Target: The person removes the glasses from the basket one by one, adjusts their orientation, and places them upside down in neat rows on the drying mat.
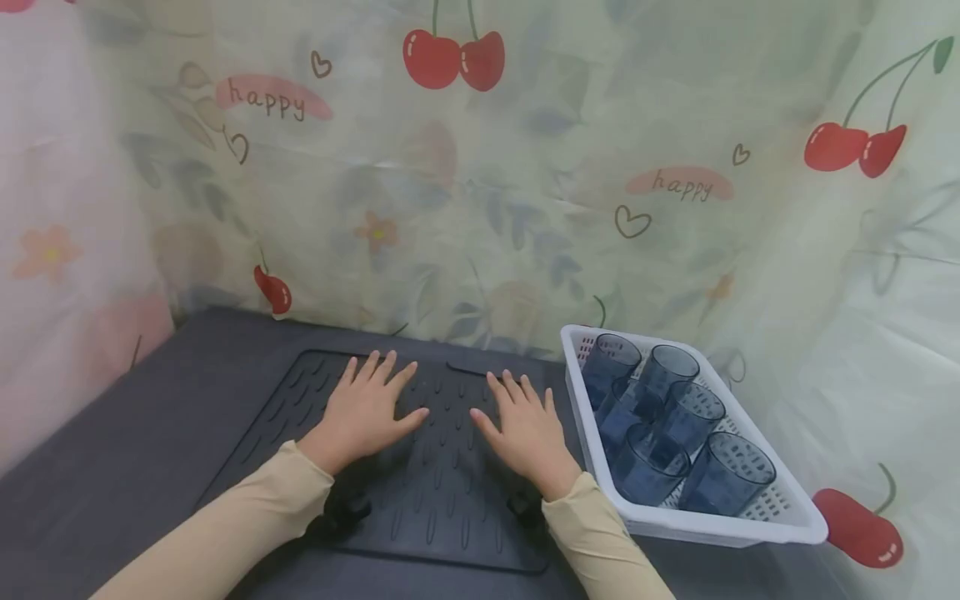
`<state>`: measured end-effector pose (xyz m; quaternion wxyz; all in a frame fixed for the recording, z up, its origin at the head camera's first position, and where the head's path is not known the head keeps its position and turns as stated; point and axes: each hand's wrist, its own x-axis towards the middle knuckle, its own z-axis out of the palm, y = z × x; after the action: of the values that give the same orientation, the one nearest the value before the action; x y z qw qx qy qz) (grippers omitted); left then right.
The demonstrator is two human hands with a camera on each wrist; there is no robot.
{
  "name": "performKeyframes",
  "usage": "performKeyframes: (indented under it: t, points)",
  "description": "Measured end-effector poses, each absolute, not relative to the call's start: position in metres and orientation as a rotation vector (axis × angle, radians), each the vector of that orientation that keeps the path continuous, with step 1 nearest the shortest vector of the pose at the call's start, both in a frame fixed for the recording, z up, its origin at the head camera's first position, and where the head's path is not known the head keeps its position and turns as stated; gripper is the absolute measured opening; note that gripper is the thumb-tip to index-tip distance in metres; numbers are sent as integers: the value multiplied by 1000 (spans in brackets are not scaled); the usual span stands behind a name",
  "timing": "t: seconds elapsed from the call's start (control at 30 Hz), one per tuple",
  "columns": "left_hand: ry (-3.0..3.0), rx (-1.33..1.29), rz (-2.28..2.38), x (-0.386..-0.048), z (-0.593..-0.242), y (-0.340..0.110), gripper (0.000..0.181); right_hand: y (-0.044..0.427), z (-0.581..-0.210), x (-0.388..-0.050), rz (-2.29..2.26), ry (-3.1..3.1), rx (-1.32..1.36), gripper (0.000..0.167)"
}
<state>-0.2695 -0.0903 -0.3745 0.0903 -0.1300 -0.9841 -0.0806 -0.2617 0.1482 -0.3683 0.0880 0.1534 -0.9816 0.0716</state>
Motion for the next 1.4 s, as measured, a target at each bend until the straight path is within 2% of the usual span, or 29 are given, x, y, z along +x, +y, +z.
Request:
performKeyframes:
  t: [0.13,0.37,0.6,1.4]
  points:
    - [-2935,-418,-290,-268,-373,-91,71,147,-367,-262,233,-2922,472,64]
    - [-3065,-409,-498,-267,-372,-92,47,146,-362,-258,470,-3007,464,48]
    - [-3084,-406,-599,-261,-366,-93,34,150,-363,-253,621,-3034,486,38]
    - [-3069,-492,-835,-257,-371,-98,22,168,-346,-229,909,-2893,574,24]
